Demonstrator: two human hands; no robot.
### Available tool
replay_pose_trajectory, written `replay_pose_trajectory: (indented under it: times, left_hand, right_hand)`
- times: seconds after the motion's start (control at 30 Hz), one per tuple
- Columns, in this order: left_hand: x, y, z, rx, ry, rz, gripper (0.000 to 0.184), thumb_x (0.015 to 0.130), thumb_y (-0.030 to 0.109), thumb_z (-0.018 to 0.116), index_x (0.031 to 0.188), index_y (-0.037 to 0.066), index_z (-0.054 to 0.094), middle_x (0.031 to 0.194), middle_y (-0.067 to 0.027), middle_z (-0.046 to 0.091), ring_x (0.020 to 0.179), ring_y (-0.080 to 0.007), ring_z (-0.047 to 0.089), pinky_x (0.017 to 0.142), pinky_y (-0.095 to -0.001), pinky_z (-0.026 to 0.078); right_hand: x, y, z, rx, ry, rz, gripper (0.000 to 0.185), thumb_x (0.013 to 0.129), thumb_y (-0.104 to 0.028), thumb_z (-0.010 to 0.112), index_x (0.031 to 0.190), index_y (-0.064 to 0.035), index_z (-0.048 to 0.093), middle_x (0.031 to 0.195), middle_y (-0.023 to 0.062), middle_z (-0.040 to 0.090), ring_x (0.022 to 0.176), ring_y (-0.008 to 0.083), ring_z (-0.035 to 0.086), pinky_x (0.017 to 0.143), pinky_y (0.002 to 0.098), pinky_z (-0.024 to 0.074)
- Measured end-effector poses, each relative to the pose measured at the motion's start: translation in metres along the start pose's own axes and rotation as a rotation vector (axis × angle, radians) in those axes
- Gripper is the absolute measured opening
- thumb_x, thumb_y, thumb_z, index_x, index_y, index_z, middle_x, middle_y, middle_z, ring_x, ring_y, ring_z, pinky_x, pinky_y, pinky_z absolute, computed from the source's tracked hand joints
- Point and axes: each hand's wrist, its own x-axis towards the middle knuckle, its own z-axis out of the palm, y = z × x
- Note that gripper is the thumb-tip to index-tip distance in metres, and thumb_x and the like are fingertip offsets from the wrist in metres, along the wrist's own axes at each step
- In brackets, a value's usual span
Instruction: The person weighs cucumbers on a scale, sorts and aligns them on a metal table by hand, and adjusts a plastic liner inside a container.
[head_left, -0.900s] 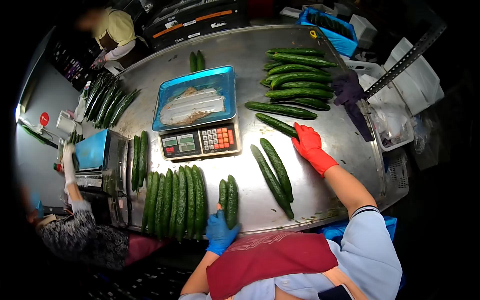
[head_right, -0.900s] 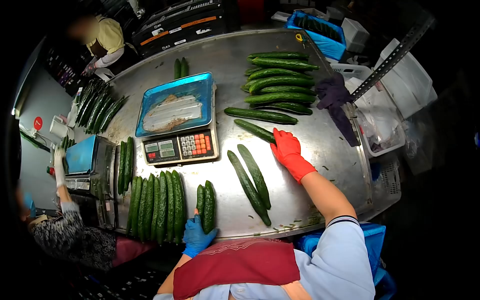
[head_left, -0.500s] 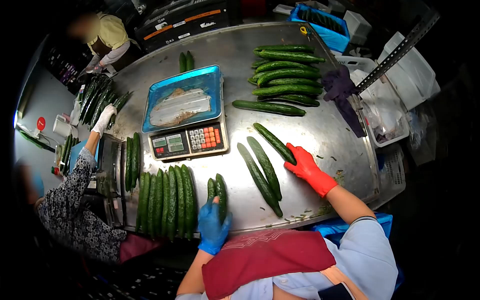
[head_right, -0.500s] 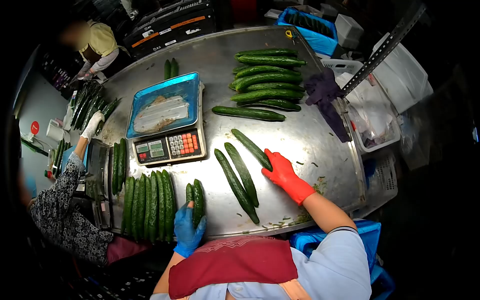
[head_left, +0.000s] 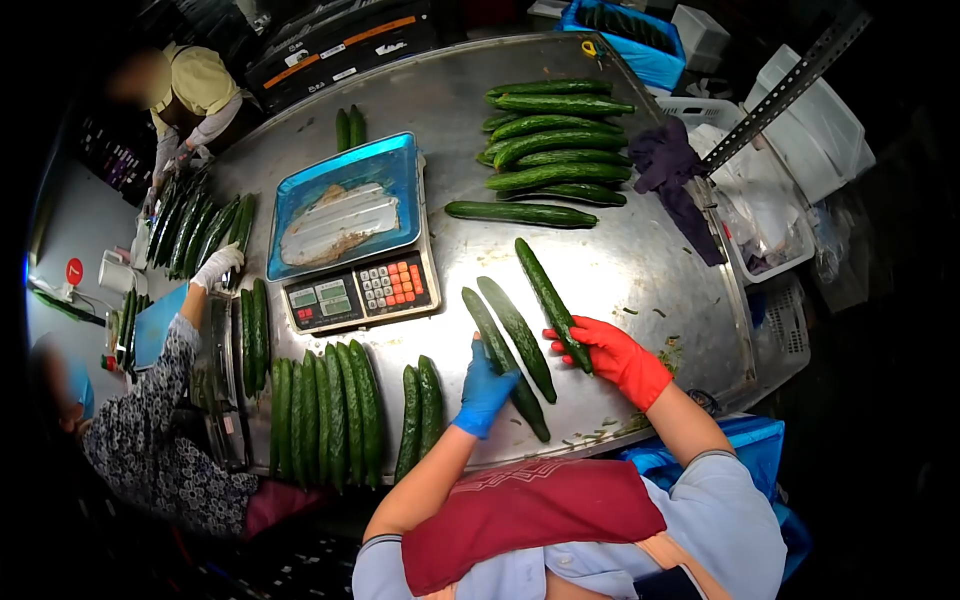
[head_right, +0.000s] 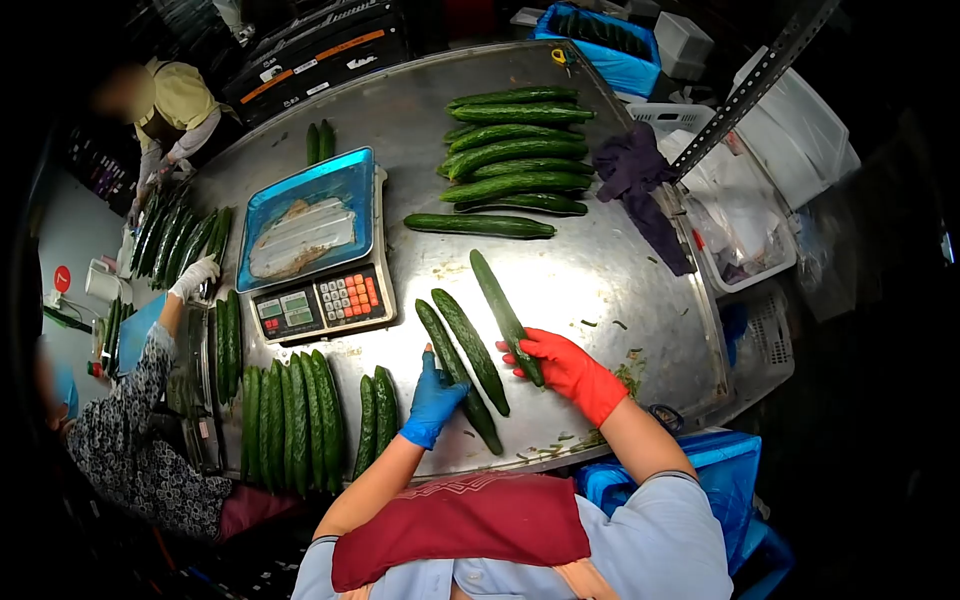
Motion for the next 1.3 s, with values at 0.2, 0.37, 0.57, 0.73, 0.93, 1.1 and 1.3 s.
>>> replay_pose_trajectory:
  times: [0.2, 0.37, 0.57, 0.73, 0.93, 1.1, 1.3]
  left_hand:
    - [-0.001, 0.003, -0.010, -0.149, -0.028, -0.225, 0.096, 0.075, -0.008, 0.062, 0.146, 0.006, -0.002, 0.094, -0.0114, 0.060, 0.077, -0.0154, 0.059, 0.069, -0.0264, 0.049]
    - [-0.009, 0.015, -0.015, -0.446, 0.021, -0.269, 0.073, 0.077, -0.009, 0.057, 0.142, 0.005, 0.024, 0.095, -0.0068, 0.060, 0.083, -0.0134, 0.058, 0.074, -0.0249, 0.049]
    - [-0.022, 0.014, -0.021, -0.493, 0.067, -0.216, 0.059, 0.079, -0.010, 0.054, 0.134, 0.003, 0.035, 0.101, -0.0071, 0.061, 0.089, -0.0132, 0.059, 0.078, -0.0253, 0.049]
    - [-0.017, 0.004, -0.019, -0.382, 0.045, -0.057, 0.060, 0.079, -0.013, 0.051, 0.134, 0.000, 0.033, 0.109, -0.0110, 0.058, 0.094, -0.0163, 0.058, 0.078, -0.0250, 0.048]
    - [-0.024, 0.022, -0.027, -0.448, 0.026, -0.281, 0.061, 0.083, -0.010, 0.044, 0.140, -0.002, 0.025, 0.126, -0.0128, 0.049, 0.109, -0.0171, 0.051, 0.092, -0.0257, 0.042]
    - [-0.019, 0.039, -0.027, -0.360, 0.006, -0.281, 0.060, 0.085, -0.004, 0.047, 0.140, -0.004, 0.025, 0.130, -0.0145, 0.047, 0.115, -0.0190, 0.047, 0.097, -0.0268, 0.038]
    - [0.003, 0.028, -0.027, 0.105, -0.043, -0.086, 0.059, 0.086, 0.011, 0.054, 0.136, -0.008, 0.030, 0.131, -0.0236, 0.045, 0.119, -0.0287, 0.046, 0.099, -0.0325, 0.037]
  right_hand:
    - [0.000, -0.001, 0.006, -0.092, 0.034, -0.027, 0.053, 0.089, -0.019, 0.057, 0.136, -0.0031, 0.037, 0.124, 0.0109, 0.053, 0.103, 0.0187, 0.056, 0.083, 0.0308, 0.0492]
    - [-0.014, -0.002, 0.052, -0.273, 0.010, -0.067, 0.058, 0.088, -0.015, 0.056, 0.140, -0.0031, 0.032, 0.116, 0.0086, 0.055, 0.093, 0.0134, 0.054, 0.074, 0.0269, 0.0500]
    - [-0.011, 0.045, 0.090, -1.346, 0.207, -0.399, 0.070, 0.084, -0.021, 0.060, 0.140, 0.0025, 0.025, 0.122, 0.0259, 0.047, 0.099, 0.0346, 0.054, 0.082, 0.0391, 0.0478]
    - [-0.009, 0.059, 0.112, -1.768, 0.218, -0.277, 0.067, 0.085, -0.022, 0.058, 0.137, 0.0055, 0.027, 0.133, 0.0256, 0.039, 0.099, 0.0406, 0.052, 0.084, 0.0446, 0.0467]
    - [-0.008, 0.059, 0.090, -1.781, 0.072, -0.308, 0.055, 0.086, -0.014, 0.047, 0.137, 0.0031, 0.031, 0.134, 0.0244, 0.041, 0.096, 0.0421, 0.053, 0.084, 0.0458, 0.0462]
    - [-0.005, 0.058, 0.071, -1.379, 0.032, -0.441, 0.049, 0.088, -0.009, 0.042, 0.137, -0.0010, 0.034, 0.124, 0.0267, 0.049, 0.102, 0.0442, 0.052, 0.090, 0.0426, 0.0433]
    - [-0.013, 0.038, 0.078, -0.996, 0.076, 0.168, 0.055, 0.091, -0.012, 0.044, 0.143, -0.0064, 0.026, 0.115, 0.0200, 0.057, 0.095, 0.0300, 0.061, 0.083, 0.0345, 0.0479]
